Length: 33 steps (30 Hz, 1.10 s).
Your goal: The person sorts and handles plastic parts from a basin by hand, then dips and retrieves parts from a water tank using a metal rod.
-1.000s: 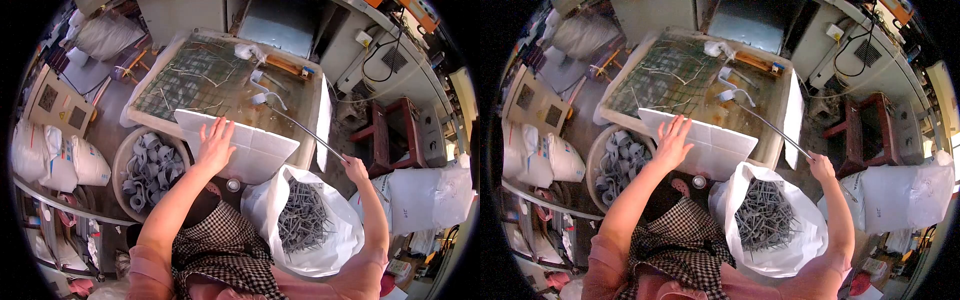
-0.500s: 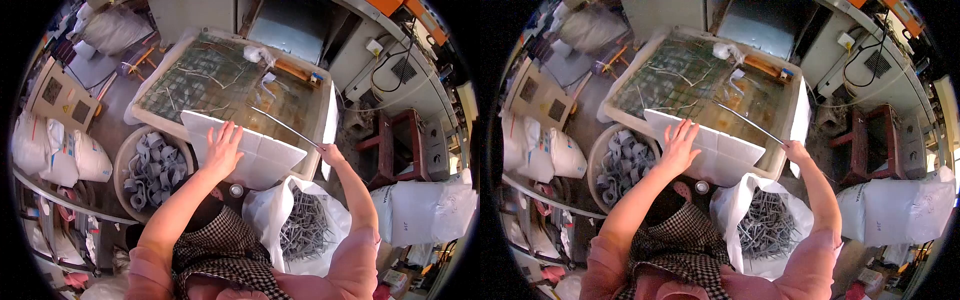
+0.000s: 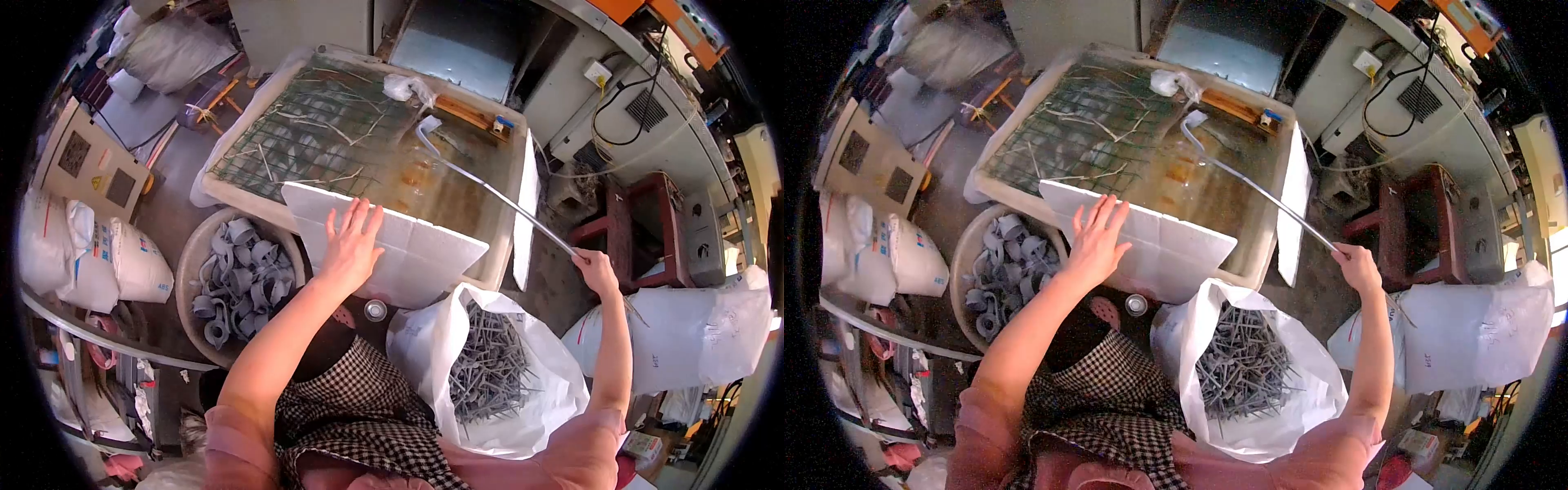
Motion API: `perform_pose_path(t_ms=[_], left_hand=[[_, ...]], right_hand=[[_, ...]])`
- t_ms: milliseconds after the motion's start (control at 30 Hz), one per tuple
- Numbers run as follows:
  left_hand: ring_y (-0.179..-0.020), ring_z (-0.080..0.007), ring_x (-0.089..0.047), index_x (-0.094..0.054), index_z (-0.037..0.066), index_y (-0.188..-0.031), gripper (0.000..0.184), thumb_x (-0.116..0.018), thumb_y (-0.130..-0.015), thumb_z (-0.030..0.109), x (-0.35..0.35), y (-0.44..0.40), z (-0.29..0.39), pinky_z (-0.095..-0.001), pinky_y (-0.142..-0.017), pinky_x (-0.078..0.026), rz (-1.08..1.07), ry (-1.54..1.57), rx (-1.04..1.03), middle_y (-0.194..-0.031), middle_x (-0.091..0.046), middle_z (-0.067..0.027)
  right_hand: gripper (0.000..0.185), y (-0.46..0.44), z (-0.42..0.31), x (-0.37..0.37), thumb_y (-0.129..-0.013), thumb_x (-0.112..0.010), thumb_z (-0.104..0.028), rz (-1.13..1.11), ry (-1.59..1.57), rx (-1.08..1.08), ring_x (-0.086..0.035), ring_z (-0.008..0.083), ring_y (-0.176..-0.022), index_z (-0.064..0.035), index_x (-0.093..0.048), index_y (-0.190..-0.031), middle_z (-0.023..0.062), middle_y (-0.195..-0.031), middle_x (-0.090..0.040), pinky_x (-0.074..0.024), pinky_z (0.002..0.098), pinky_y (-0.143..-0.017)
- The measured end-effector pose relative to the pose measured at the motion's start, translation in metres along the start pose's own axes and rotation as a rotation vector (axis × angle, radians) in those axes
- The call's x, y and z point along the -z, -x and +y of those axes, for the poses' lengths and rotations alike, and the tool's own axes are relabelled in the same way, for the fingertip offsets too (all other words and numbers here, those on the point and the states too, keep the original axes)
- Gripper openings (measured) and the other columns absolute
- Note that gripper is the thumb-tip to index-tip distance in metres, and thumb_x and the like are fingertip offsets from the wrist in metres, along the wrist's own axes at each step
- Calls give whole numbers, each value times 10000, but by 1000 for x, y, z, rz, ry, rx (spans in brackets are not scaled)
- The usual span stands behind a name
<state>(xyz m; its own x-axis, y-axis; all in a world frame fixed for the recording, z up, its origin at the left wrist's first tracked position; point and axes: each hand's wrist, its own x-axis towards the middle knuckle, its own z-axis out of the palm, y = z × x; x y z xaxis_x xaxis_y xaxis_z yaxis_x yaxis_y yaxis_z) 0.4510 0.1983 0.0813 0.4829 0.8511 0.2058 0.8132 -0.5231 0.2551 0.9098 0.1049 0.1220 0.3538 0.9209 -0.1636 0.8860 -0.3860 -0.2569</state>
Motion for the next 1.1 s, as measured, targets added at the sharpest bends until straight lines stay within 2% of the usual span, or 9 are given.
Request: perform_pose_path(t_ms=[67,267,367,600,667,767,867,900,1100], left_hand=[[-1293,-298,-296,-373,62,-1316,668,-690,-739,172,-2,0,1,-533,-1031,-196,2,-5,-2,-1362,-334,-170],[-1291,-306,-293,-368,53,-1315,682,-698,-730,168,-4,-2,1,-541,-1029,-192,13,-12,-1,-1357,-334,-180],[-1291,-304,-292,-369,60,-1316,682,-699,-729,166,-2,-1,0,-542,-1030,-186,10,-18,-2,-1355,-336,-176],[-1292,-288,-295,-373,87,-1317,678,-698,-728,162,0,1,-6,-534,-1038,-164,3,7,-17,-1357,-336,-157],[-1293,-286,-295,-371,86,-1319,681,-698,-726,160,1,1,-6,-535,-1039,-163,-2,13,-14,-1357,-336,-157],[-1293,-285,-296,-368,85,-1321,687,-699,-723,155,-1,-1,-7,-537,-1040,-161,3,25,-13,-1357,-338,-157],[-1291,-284,-299,-369,84,-1321,691,-701,-718,148,-2,-3,-9,-537,-1041,-161,6,39,-10,-1355,-342,-155],[-1290,-284,-301,-371,84,-1320,693,-702,-714,144,-3,-3,-10,-537,-1041,-163,2,47,-10,-1354,-345,-154],[-1294,-286,-299,-381,81,-1313,691,-705,-705,128,-1,-7,-13,-543,-1035,-176,-11,86,-10,-1350,-349,-158]], right_hand=[[264,0,11,-5,-823,-597,-232,99,-26,11,-631,329,-809,-139,-646,-1066,189,-836,-645,-486,375,-728],[315,-47,-29,-44,-821,-602,-271,73,-18,-223,-603,355,-941,-147,-626,-1110,208,-965,-632,-473,404,-800],[309,-84,-36,-83,-823,-593,-298,69,-51,-144,-588,363,-969,-170,-630,-1101,207,-984,-627,-474,418,-826],[256,-113,-48,-115,-834,-576,-249,16,-15,54,-595,368,-919,-117,-642,-1042,225,-908,-622,-474,421,-779],[262,-116,-51,-119,-833,-571,-250,-1,-18,62,-595,370,-925,-114,-641,-1046,229,-908,-620,-470,425,-787],[303,-129,-61,-135,-834,-560,-339,-77,-15,-28,-586,340,-990,-179,-639,-1079,185,-1043,-613,-472,423,-838],[302,-150,-89,-145,-835,-560,-340,-129,12,-90,-590,349,-976,-184,-637,-1082,184,-1025,-619,-473,427,-832],[286,-148,-100,-145,-826,-571,-324,-55,-29,-11,-589,367,-958,-140,-650,-1030,201,-986,-624,-466,432,-821],[299,-164,-101,-158,-834,-556,-299,-62,-16,101,-609,360,-911,-142,-641,-1074,210,-962,-627,-480,427,-782]])
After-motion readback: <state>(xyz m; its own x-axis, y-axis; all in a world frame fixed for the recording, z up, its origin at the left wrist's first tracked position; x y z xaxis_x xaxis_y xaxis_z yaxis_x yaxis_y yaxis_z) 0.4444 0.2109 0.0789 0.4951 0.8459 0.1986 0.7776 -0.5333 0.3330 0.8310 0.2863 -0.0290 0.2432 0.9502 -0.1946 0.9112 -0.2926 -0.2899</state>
